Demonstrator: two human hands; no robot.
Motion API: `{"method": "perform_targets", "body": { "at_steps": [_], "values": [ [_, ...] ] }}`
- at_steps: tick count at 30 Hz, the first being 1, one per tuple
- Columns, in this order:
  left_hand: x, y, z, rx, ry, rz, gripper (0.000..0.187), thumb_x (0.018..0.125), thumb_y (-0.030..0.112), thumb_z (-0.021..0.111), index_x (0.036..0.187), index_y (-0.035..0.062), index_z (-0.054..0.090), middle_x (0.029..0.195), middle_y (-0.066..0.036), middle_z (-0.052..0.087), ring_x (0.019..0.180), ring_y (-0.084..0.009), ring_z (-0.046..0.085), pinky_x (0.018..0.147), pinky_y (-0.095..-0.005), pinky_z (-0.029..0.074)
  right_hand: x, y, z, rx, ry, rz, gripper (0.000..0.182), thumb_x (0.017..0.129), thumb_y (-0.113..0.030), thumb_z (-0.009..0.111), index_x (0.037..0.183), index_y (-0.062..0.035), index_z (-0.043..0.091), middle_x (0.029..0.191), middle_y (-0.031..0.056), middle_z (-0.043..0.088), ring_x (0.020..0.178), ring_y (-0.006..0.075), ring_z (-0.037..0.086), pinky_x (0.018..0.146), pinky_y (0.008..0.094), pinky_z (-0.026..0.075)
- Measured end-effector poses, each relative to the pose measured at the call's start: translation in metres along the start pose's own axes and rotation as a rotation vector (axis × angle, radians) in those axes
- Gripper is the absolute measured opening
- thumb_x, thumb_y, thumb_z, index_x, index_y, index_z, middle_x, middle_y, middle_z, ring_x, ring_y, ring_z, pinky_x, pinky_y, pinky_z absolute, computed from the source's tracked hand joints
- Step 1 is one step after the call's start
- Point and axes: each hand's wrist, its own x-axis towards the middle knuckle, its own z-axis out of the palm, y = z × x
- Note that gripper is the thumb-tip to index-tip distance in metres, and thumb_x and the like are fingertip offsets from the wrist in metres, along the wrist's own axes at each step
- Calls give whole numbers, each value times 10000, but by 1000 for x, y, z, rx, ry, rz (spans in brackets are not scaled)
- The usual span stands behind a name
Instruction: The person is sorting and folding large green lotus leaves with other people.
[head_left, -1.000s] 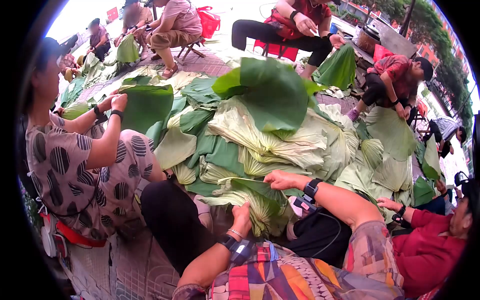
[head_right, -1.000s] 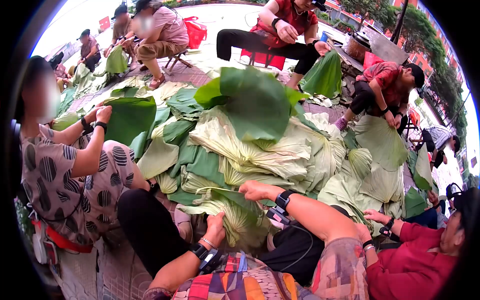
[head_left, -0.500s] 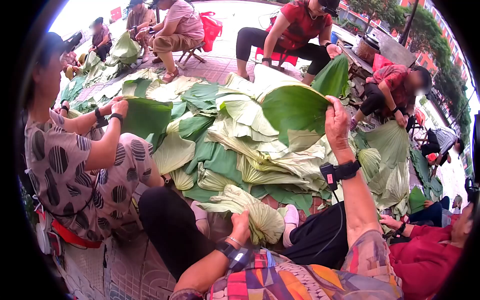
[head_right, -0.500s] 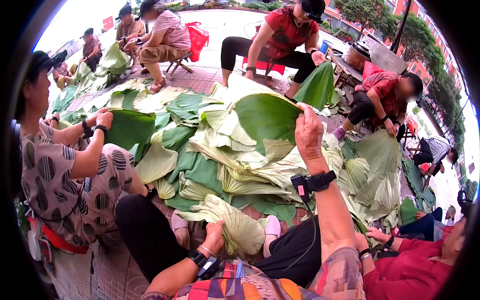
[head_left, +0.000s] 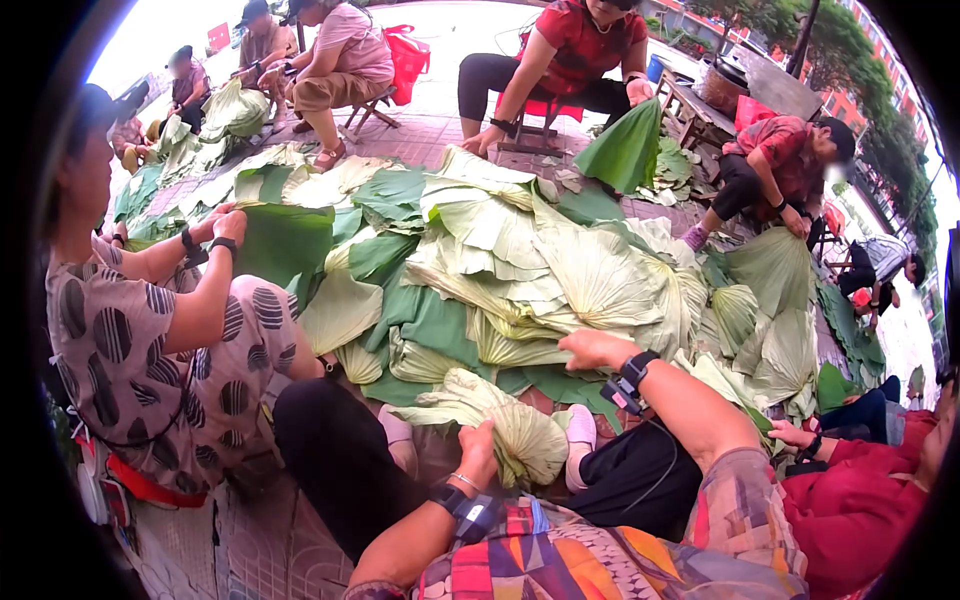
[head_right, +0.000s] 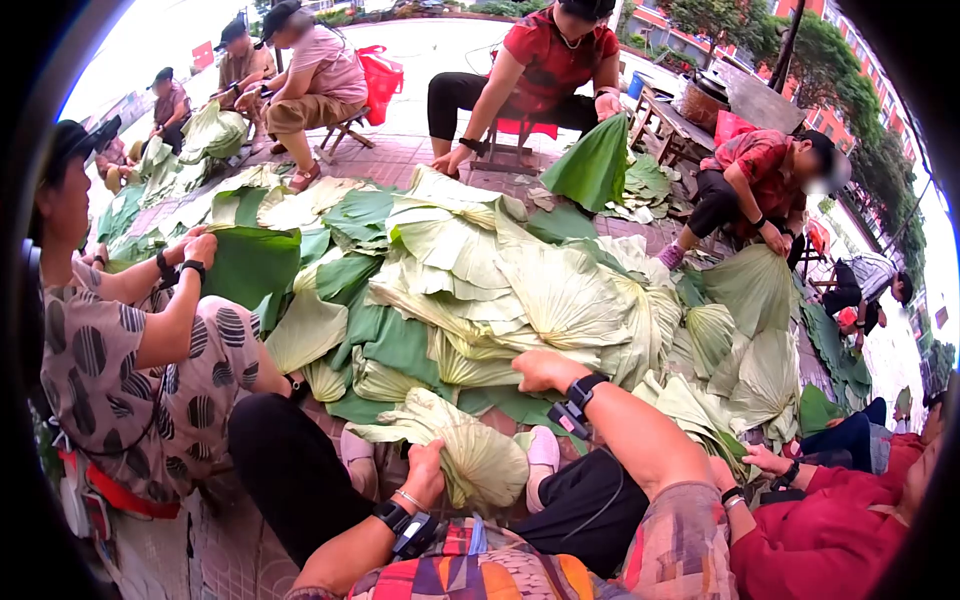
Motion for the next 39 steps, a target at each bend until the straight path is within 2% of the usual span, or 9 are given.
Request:
{"method": "perform_targets", "body": {
  "at_steps": [2, 4, 12, 16, 20, 24, 30, 31, 39],
  "values": [
    [-2, 2, 1, 0, -11, -6, 228, 805, 59, 521, 985, -64, 459, 973, -143, 528, 822, -230, 536, 693, -385, 474, 13, -14, 35, 95, 37, -192, 428, 677, -231, 612, 1021, 13, 540, 933, 205, 580, 890, 350, 549, 765, 407, 436],
    [-1, 0, 1, -25, -43, 72, 194, 805, 36, 498, 983, -42, 493, 893, -136, 564, 760, -275, 589, 670, -425, 508, 2, -74, 12, 485, -289, 8, 566, 697, -300, 636, 1145, 12, 485, 1010, 225, 570, 933, 318, 560, 782, 393, 438],
    [3, -1, -2, -43, -41, 84, 235, 788, 40, 531, 983, -90, 508, 938, -135, 573, 789, -222, 568, 671, -341, 472, 5, -101, 65, 282, -228, -232, 904, 660, -527, 648, 1251, 77, 325, 1230, 262, 421, 1150, 341, 420, 966, 366, 340],
    [-6, 4, 2, -107, -66, 80, 226, 769, 12, 546, 964, -95, 511, 917, -134, 577, 762, -216, 572, 662, -334, 472, 1, -103, 76, 305, -113, -267, 855, 624, -433, 691, 1228, 66, 349, 1144, 260, 489, 1067, 364, 476, 909, 376, 383],
    [2, 0, 0, -34, -49, 74, 229, 731, -43, 567, 946, -101, 514, 877, -135, 583, 719, -220, 579, 640, -331, 476, 3, -100, 57, 473, -323, -176, 817, 610, -301, 691, 1261, 37, 332, 1133, 245, 509, 1045, 344, 500, 888, 353, 398],
    [1, 2, 1, -9, -21, 80, 217, 723, -59, 572, 931, -92, 517, 865, -128, 587, 699, -224, 584, 623, -337, 483, 12, -83, 61, 744, -344, -86, 575, 626, -149, 565, 1180, -25, 477, 940, 188, 612, 889, 274, 581, 777, 348, 456],
    [-14, 15, 10, -1, 16, 57, 194, 724, -78, 549, 917, -61, 533, 861, -122, 594, 730, -236, 589, 671, -351, 498, 12, -68, 50, 812, -242, -141, 481, 665, -136, 455, 1128, -26, 519, 836, 63, 586, 721, 138, 518, 632, 281, 436],
    [-14, 15, 11, -3, 15, 58, 194, 724, -78, 549, 917, -61, 533, 861, -122, 594, 730, -236, 589, 671, -351, 498, 4, -81, 24, 828, -345, 59, 460, 679, -171, 448, 1105, -15, 525, 801, 47, 571, 695, 114, 504, 625, 262, 428],
    [3, -3, 0, 129, 58, -8, 194, 699, -68, 585, 886, -73, 536, 847, -122, 589, 715, -246, 579, 670, -350, 483, 22, -54, 44, 666, -64, -49, 380, 695, -104, 433, 1042, 9, 538, 809, 81, 582, 748, 151, 520, 687, 293, 434]
  ]
}}
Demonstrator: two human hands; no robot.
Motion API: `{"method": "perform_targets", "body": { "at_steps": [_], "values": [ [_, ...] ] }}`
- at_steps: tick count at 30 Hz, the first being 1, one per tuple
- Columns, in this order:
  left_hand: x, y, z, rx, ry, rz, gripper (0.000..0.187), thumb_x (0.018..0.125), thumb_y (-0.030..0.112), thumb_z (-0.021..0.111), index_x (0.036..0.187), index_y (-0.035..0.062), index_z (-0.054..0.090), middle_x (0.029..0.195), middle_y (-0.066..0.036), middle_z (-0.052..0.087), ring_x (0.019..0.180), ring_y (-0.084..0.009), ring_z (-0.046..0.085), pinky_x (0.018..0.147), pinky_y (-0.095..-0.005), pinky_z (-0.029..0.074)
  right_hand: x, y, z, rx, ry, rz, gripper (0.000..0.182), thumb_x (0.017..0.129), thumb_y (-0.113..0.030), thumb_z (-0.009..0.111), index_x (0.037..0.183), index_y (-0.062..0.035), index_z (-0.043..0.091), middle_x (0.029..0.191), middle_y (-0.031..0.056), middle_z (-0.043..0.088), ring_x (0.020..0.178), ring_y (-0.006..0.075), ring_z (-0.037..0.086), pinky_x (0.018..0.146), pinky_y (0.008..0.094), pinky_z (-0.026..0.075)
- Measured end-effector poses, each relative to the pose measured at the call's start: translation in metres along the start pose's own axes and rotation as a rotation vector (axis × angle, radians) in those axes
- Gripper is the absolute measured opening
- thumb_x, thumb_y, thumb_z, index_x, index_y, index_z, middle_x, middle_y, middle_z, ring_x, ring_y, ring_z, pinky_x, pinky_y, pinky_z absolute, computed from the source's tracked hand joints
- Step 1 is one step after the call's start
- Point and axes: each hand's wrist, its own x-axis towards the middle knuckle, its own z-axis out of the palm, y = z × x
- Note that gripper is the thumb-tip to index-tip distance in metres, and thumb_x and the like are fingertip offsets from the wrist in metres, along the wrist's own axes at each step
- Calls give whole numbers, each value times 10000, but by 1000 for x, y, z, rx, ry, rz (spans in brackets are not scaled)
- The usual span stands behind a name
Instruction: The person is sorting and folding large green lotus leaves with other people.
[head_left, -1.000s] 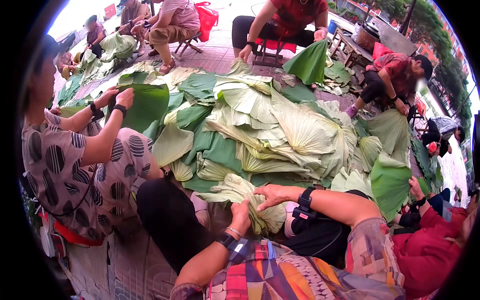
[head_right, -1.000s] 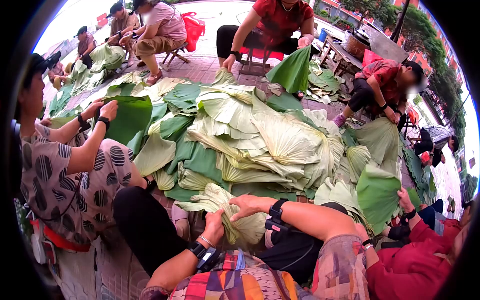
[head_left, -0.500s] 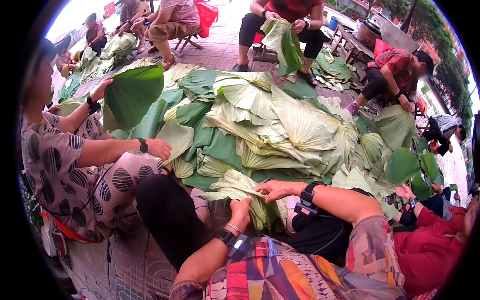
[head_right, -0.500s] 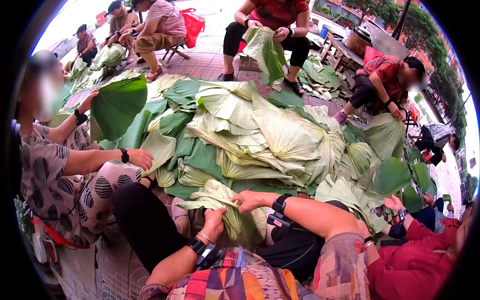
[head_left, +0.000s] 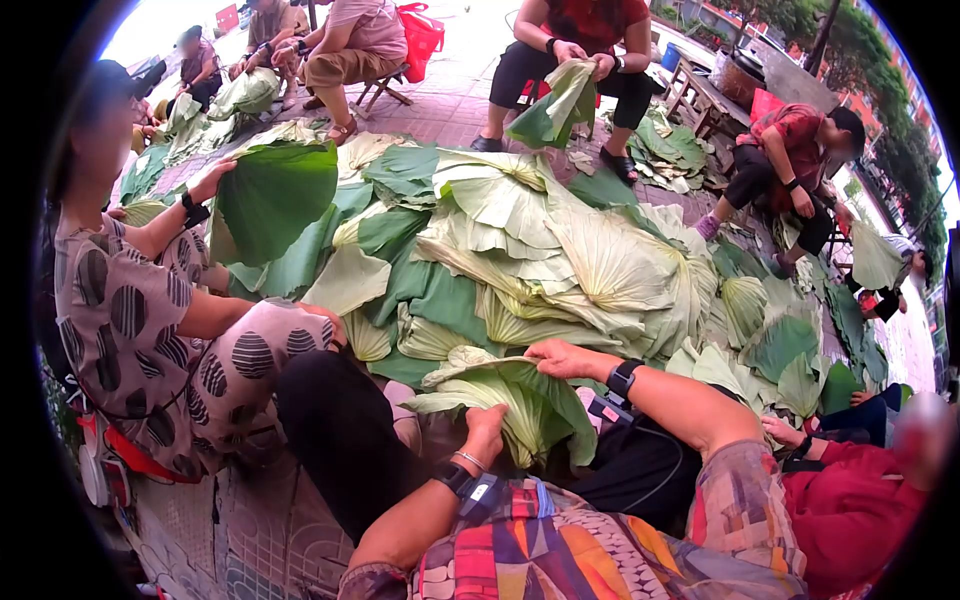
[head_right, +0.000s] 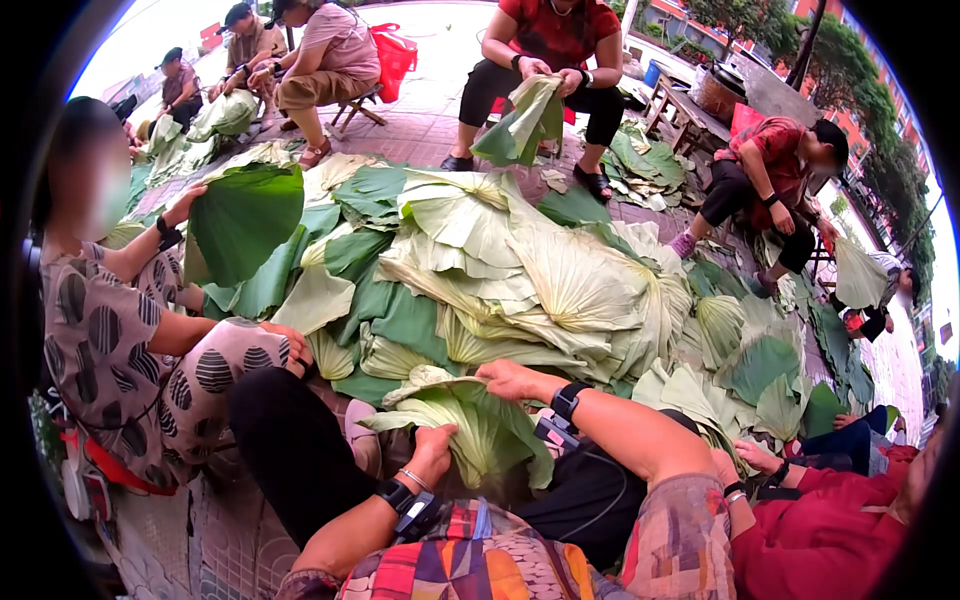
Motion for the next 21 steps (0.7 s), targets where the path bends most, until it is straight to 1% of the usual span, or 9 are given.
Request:
{"method": "perform_targets", "body": {
  "at_steps": [1, 2, 3, 7, 8, 9, 13, 17, 21],
  "values": [
    [-3, 3, 1, -1, 0, 1, 194, 699, -68, 585, 886, -73, 536, 847, -122, 589, 715, -246, 579, 670, -350, 483, 3, -2, -11, -100, 61, -12, 366, 692, -97, 430, 1022, 16, 539, 810, 102, 588, 758, 166, 527, 699, 304, 435],
    [-7, 6, 2, 47, -3, 4, 210, 695, -61, 593, 896, -74, 533, 856, -123, 586, 723, -242, 576, 673, -348, 479, 7, 0, -21, -180, 275, -184, 284, 647, -71, 417, 883, 19, 548, 723, 230, 546, 662, 352, 537, 613, 397, 429],
    [-9, 9, 3, 95, -8, 7, 228, 692, -55, 602, 907, -75, 530, 865, -123, 584, 731, -238, 573, 675, -346, 475, 4, -8, -39, -199, 365, -170, 261, 640, -54, 408, 854, 14, 543, 689, 219, 531, 649, 380, 515, 605, 411, 420],
    [-6, 5, 5, 144, -5, 1, 279, 684, -45, 617, 942, -81, 518, 906, -127, 573, 771, -232, 565, 690, -341, 469, -23, -53, -123, -438, 858, -142, 269, 745, -23, 398, 988, -12, 513, 849, 238, 562, 811, 387, 544, 732, 435, 442],
    [-6, 5, 5, 147, -10, 10, 291, 685, -45, 616, 953, -86, 512, 924, -131, 569, 787, -233, 563, 695, -342, 468, -30, -51, -140, -566, 1048, -276, 278, 765, -20, 403, 1026, -14, 499, 904, 229, 558, 849, 380, 535, 755, 421, 440],
    [-6, 4, 5, 152, -15, 19, 303, 685, -45, 614, 964, -90, 507, 941, -135, 564, 804, -235, 560, 700, -344, 467, -45, -73, -150, -542, 1123, -180, 298, 772, 11, 401, 1058, -4, 482, 968, 218, 550, 895, 367, 531, 788, 401, 439],
    [-5, 0, 4, 124, -2, 52, 277, 674, 34, 644, 864, -130, 526, 856, -147, 579, 734, -202, 561, 617, -338, 462, -62, -75, -178, -783, 1440, -329, 336, 773, 31, 410, 1100, 15, 482, 995, 199, 558, 916, 335, 548, 804, 374, 445],
    [-7, 0, 6, 108, -10, 63, 279, 682, 23, 633, 890, -126, 523, 862, -135, 584, 741, -207, 563, 634, -333, 460, -58, -57, -167, -869, 1268, -174, 358, 744, 28, 430, 1095, 6, 492, 953, 195, 567, 882, 333, 553, 770, 384, 452],
    [0, -12, 1, 30, -97, 81, 295, 702, 9, 606, 968, -84, 516, 909, -123, 583, 782, -208, 564, 671, -322, 459, -42, 18, -136, -823, 771, 2, 388, 721, -79, 529, 1092, 13, 464, 957, 195, 554, 870, 350, 545, 775, 399, 445]
  ]
}}
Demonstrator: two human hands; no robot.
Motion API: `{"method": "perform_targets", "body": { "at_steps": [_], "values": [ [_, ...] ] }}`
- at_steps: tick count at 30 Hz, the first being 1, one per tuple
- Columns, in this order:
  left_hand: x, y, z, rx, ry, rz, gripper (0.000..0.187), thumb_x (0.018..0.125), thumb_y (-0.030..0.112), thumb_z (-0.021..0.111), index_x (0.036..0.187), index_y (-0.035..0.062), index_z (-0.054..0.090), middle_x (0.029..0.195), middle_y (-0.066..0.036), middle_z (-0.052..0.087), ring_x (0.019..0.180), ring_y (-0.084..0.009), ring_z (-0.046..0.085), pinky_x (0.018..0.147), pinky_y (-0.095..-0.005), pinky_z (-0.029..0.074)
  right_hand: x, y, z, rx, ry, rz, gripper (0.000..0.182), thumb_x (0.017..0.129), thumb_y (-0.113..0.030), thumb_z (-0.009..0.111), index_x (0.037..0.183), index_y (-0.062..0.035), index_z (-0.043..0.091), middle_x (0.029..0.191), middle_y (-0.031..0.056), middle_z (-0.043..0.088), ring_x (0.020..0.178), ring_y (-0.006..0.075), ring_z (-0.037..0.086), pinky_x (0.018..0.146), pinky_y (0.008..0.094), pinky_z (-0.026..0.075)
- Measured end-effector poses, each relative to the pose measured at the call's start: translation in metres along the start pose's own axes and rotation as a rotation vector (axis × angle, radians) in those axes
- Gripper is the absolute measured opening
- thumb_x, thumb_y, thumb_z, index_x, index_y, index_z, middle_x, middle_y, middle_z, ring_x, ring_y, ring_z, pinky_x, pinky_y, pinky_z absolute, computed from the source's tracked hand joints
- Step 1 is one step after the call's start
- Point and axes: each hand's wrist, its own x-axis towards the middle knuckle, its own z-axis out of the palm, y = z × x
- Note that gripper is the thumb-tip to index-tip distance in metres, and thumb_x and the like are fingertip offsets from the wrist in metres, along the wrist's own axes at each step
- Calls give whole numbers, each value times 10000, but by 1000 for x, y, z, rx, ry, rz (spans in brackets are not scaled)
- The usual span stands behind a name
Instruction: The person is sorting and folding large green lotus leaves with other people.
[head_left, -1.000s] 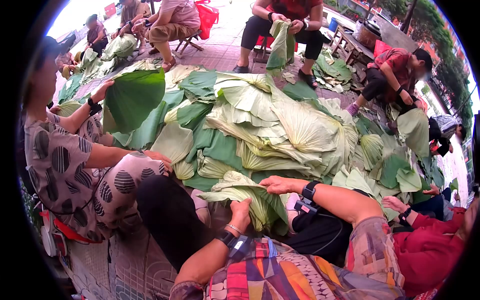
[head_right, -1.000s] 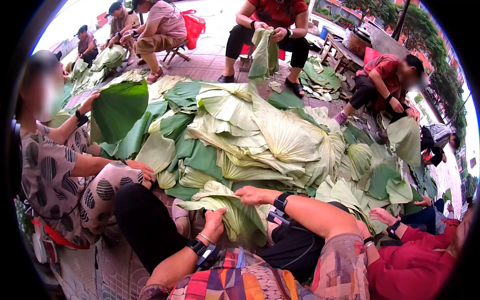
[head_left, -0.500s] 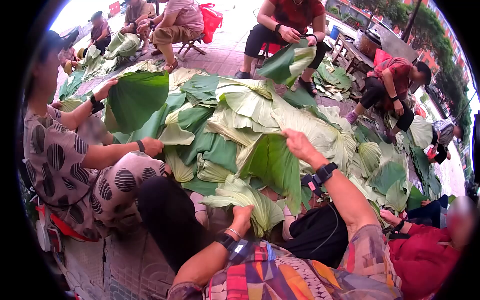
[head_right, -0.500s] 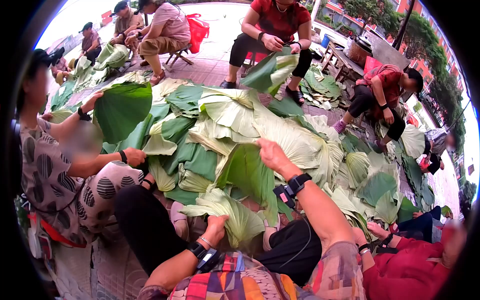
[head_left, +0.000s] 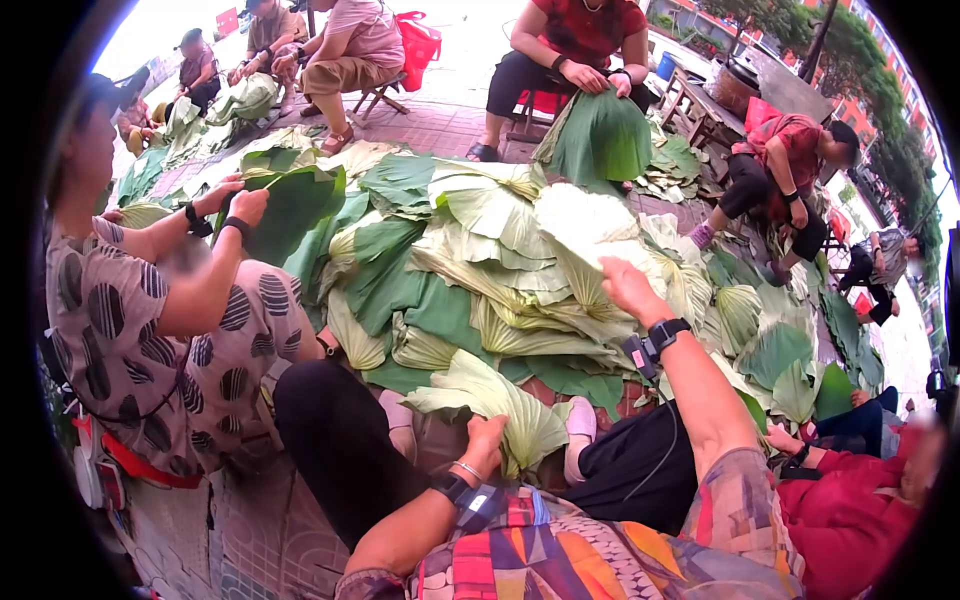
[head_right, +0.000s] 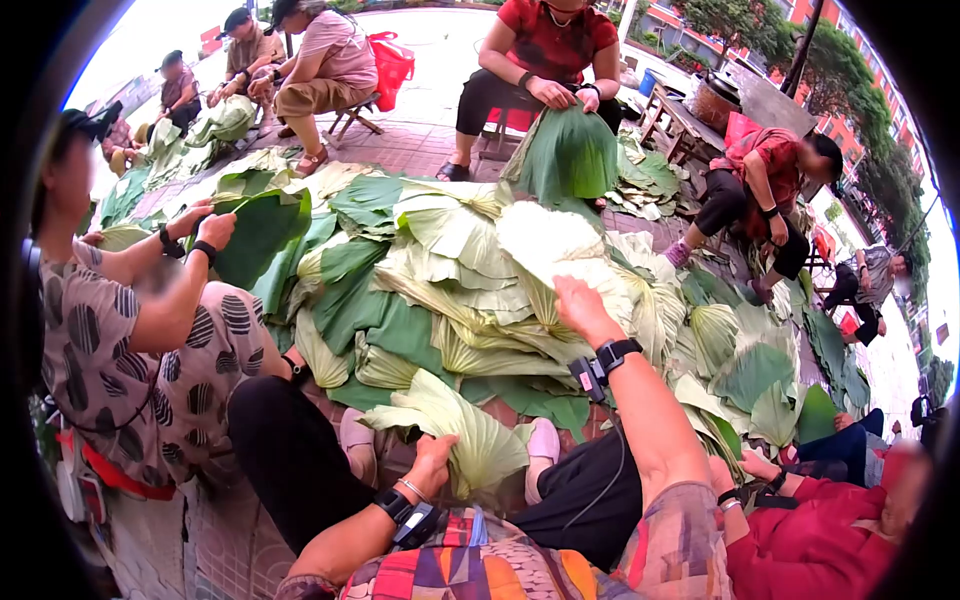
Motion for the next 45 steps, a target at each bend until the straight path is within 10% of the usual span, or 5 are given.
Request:
{"method": "perform_targets", "body": {
  "at_steps": [10, 18, 30, 36, 45],
  "values": [
    [-2, 13, 3, -123, -42, -111, 310, 807, 11, 488, 1107, -55, 447, 1046, -157, 543, 907, -262, 551, 785, -388, 457, -55, -127, 64, 596, -1099, -57, 687, 721, -401, 642, 1207, 34, 426, 1134, 237, 515, 1039, 316, 516, 867, 371, 423],
    [-3, 12, 0, -271, 2, -28, 258, 803, 107, 558, 949, -79, 456, 883, -142, 552, 765, -208, 544, 669, -340, 448, -76, -157, 62, 544, -971, -325, 943, 613, -439, 724, 1279, 68, 290, 1213, 265, 435, 1132, 350, 430, 954, 364, 342],
    [-25, 27, 16, -34, -85, 34, 532, 649, -88, 627, 1124, 29, 418, 993, -71, 553, 902, -207, 552, 744, -340, 484, -62, -147, 59, 1002, -1081, 197, 706, 580, -35, 563, 1261, 2, 377, 1206, 207, 481, 936, 240, 555, 713, 316, 477],
    [-11, 12, 9, 144, -24, 108, 574, 573, -148, 598, 1091, 30, 426, 955, -86, 557, 860, -217, 563, 731, -340, 483, -38, -137, 37, 746, -775, 52, 455, 622, -16, 489, 1074, 11, 537, 927, 210, 605, 863, 297, 590, 774, 361, 451],
    [-10, 12, 6, 176, 41, 91, 504, 555, -16, 658, 1018, -37, 459, 988, -136, 560, 869, -212, 549, 744, -312, 447, 25, -21, -68, 142, 442, 178, 272, 708, 37, 419, 919, -36, 574, 830, 204, 603, 763, 356, 584, 678, 392, 472]
  ]
}}
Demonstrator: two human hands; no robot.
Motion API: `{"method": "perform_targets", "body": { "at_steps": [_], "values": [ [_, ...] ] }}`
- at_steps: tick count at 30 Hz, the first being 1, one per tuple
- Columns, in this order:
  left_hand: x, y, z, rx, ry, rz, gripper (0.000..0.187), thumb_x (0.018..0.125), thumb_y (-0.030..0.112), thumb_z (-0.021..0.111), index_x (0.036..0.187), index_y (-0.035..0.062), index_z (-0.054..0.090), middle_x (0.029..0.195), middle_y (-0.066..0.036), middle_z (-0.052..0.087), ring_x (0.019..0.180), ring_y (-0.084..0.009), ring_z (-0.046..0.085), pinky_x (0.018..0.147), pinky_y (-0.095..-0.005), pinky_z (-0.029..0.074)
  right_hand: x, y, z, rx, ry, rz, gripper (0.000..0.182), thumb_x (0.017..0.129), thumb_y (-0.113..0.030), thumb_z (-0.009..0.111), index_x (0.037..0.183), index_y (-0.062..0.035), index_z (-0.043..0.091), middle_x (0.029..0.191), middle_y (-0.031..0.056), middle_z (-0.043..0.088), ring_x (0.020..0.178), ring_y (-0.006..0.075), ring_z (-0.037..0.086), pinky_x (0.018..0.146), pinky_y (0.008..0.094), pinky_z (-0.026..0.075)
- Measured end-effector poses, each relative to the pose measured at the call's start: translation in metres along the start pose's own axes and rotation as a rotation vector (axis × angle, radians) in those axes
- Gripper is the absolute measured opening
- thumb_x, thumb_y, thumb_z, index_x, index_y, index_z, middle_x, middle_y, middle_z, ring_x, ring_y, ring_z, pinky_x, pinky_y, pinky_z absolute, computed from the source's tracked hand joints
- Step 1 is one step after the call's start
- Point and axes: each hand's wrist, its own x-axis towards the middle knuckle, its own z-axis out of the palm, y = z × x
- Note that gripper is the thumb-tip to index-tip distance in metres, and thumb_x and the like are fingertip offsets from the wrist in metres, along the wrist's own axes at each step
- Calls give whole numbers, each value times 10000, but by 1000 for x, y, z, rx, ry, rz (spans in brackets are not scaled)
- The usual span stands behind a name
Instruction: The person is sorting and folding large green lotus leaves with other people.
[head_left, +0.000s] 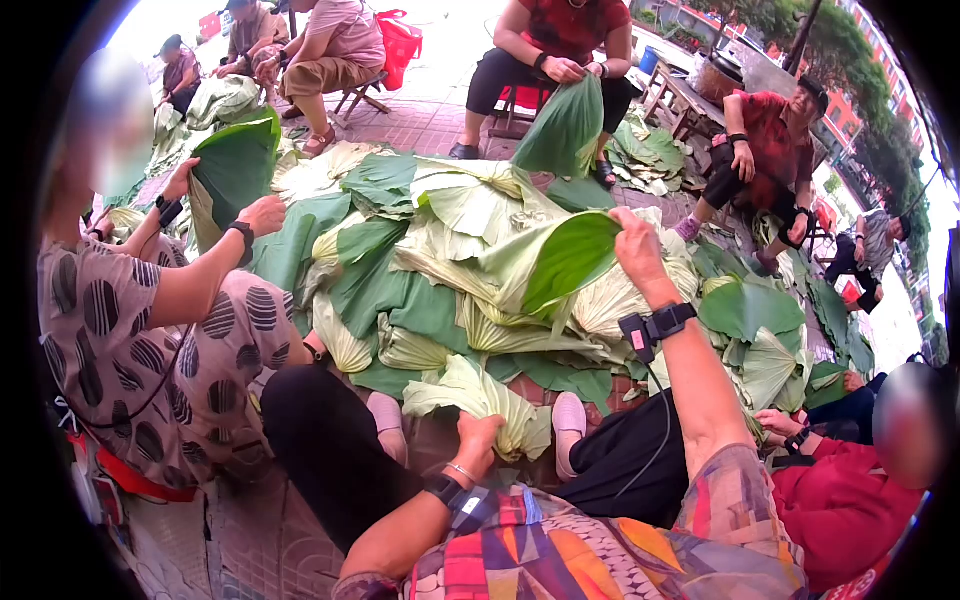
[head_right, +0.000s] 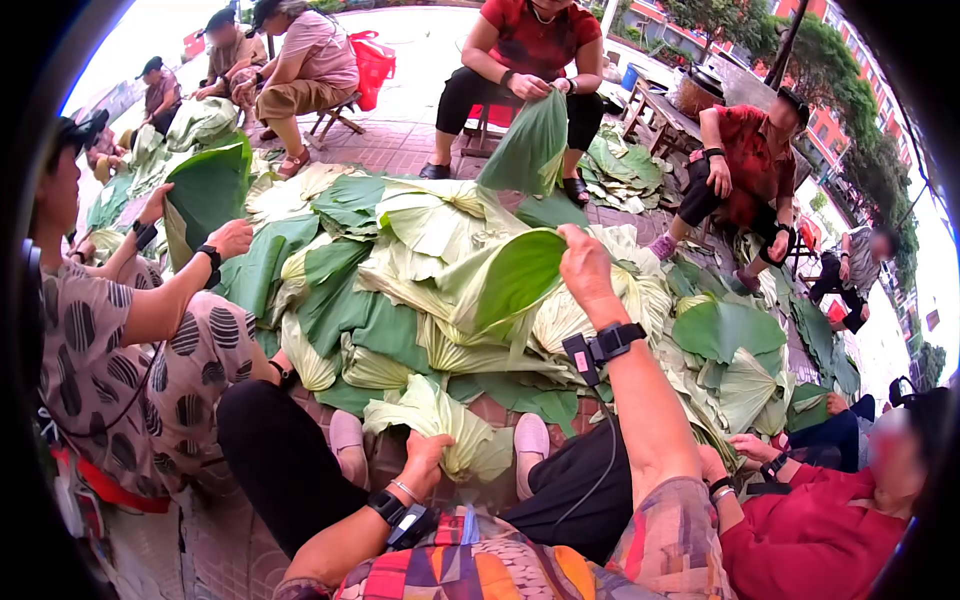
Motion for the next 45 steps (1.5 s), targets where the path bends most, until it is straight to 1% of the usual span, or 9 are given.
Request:
{"method": "perform_targets", "body": {
  "at_steps": [6, 10, 15, 16, 22, 25, 33, 37, 45],
  "values": [
    [-8, 11, 2, 2, 19, -48, 505, 554, -10, 661, 1022, -54, 476, 999, -145, 560, 876, -225, 549, 758, -311, 442, 12, -10, -38, -230, 304, -201, 373, 701, 63, 437, 1032, -58, 558, 941, 128, 616, 874, 234, 585, 714, 344, 389],
    [-13, 19, 7, -10, 4, -47, 504, 555, -55, 646, 1029, -44, 476, 999, -115, 555, 871, -219, 542, 761, -313, 434, -5, 6, 1, -257, 189, -384, 336, 716, 23, 468, 1019, -84, 565, 949, 87, 619, 853, 234, 588, 681, 381, 393],
    [-3, 7, 2, -96, -10, -84, 491, 598, -100, 596, 1068, -22, 476, 1017, -83, 555, 871, -217, 544, 769, -320, 435, -76, -17, 56, 155, -672, -219, 288, 689, -117, 554, 957, -23, 514, 915, 185, 564, 893, 375, 525, 766, 422, 436],
    [3, 4, 3, -174, -45, -70, 453, 614, -65, 603, 1049, -32, 481, 998, -93, 560, 855, -205, 545, 745, -309, 435, -68, -28, 49, 65, -890, -118, 467, 719, -171, 596, 1142, -7, 488, 1086, 199, 548, 998, 328, 529, 874, 376, 416],
    [-6, 14, 2, -392, -123, -51, 318, 706, -38, 558, 1016, -25, 491, 956, -90, 569, 817, -188, 560, 692, -306, 457, -136, -101, 70, 457, -1514, -206, 839, 673, -476, 663, 1263, 31, 349, 1155, 258, 490, 1057, 337, 503, 884, 376, 403],
    [-3, 9, 0, -396, -60, -81, 283, 710, -30, 559, 985, -22, 493, 923, -90, 565, 791, -181, 556, 673, -304, 457, -154, -113, 65, 481, -1500, -364, 943, 632, -476, 693, 1301, 37, 270, 1306, 259, 326, 1206, 355, 342, 1002, 364, 281],
    [2, 9, 0, -444, -11, -52, 197, 745, 9, 542, 931, -15, 481, 875, -83, 550, 751, -171, 540, 649, -305, 451, -144, -103, 72, 654, -1461, -175, 663, 770, -354, 547, 1273, 23, 338, 1216, 244, 449, 1130, 337, 446, 940, 375, 360],
    [-4, 15, 3, -468, -9, -54, 167, 744, 10, 542, 900, -9, 485, 859, -81, 549, 745, -166, 532, 646, -304, 444, -119, -101, 51, 807, -1430, 55, 419, 844, -295, 491, 1203, -79, 474, 757, 33, 495, 668, 75, 483, 511, 254, 453],
    [-5, 16, 3, -368, -8, -58, 185, 728, 10, 557, 893, -3, 474, 853, -71, 535, 746, -167, 517, 666, -314, 436, -31, -13, 37, 631, -369, 235, 195, 827, -117, 469, 970, -36, 573, 579, 10, 475, 469, 81, 494, 411, 222, 428]
  ]
}}
